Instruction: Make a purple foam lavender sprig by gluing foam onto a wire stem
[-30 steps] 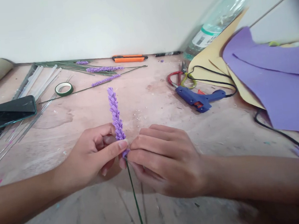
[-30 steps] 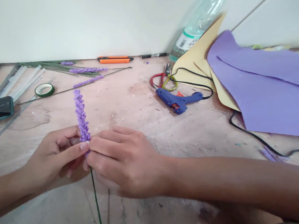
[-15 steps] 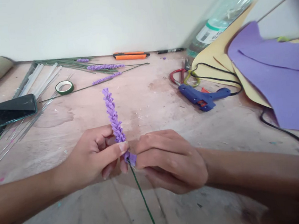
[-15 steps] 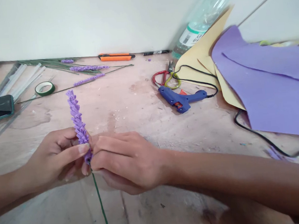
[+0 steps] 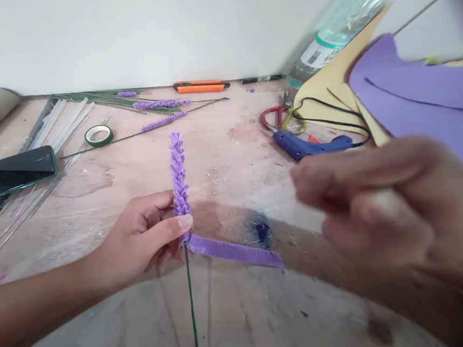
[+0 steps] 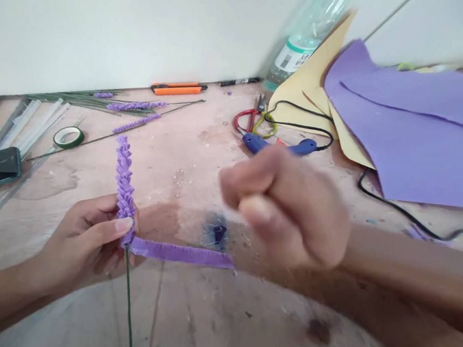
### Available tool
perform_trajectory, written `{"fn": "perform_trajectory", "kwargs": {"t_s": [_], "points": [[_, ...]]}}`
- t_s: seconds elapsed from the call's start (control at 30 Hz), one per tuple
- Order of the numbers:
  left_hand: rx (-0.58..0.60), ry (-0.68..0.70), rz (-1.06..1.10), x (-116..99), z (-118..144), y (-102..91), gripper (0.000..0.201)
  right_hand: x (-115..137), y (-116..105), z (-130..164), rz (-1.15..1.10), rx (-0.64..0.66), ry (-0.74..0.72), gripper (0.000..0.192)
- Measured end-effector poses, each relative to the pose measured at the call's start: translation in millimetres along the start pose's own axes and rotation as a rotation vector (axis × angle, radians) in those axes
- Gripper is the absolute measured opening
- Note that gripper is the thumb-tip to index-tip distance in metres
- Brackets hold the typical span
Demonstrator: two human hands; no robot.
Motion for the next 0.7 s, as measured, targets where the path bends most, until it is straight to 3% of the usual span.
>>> {"fn": "perform_trajectory", "kwargs": {"t_s": [0.03, 0.13, 0.2, 0.23, 0.27, 0.33, 0.43, 0.5, 0.7], "points": [[0.010, -0.003, 0.000, 0, 0, 0.7, 0.025, -13, -18, -5, 0.159, -0.162, 0.039, 0.039], [0.052, 0.003, -0.024, -3, 0, 4.3, 0.026, -51, -49, -24, 0.423, -0.406, 0.117, 0.038], [0.066, -0.001, -0.028, -4, 0, 5.4, 0.027, -90, -50, -40, 0.457, -0.280, 0.262, 0.003], [0.067, -0.003, -0.023, -5, -1, 5.3, 0.026, -108, -44, -45, 0.512, -0.125, 0.320, 0.030], [0.065, -0.004, -0.013, -5, -1, 5.0, 0.025, -125, -39, -46, 0.584, 0.018, 0.364, 0.042], [0.062, -0.006, 0.011, -6, -2, 4.5, 0.022, -150, -22, -38, 0.678, 0.337, 0.364, 0.041], [0.055, -0.012, 0.021, -6, -3, 4.1, 0.020, -161, 7, -11, 0.554, 0.685, 0.157, 0.032], [0.047, -0.008, 0.008, -7, -3, 3.8, 0.019, -164, 16, 5, 0.500, 0.771, 0.076, 0.037], [0.046, -0.031, 0.010, -7, -3, 4.3, 0.020, -183, 14, 20, 0.491, 0.751, 0.136, 0.040]]}}
Point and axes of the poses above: each hand's wrist, its own z-axis away from the middle knuckle, its own y-axis out of the palm, x = y × z, the point moved 9 cm from there along -z, towards the middle knuckle, and after that the axes turned 9 degrees about z, right-handed, at the moved point
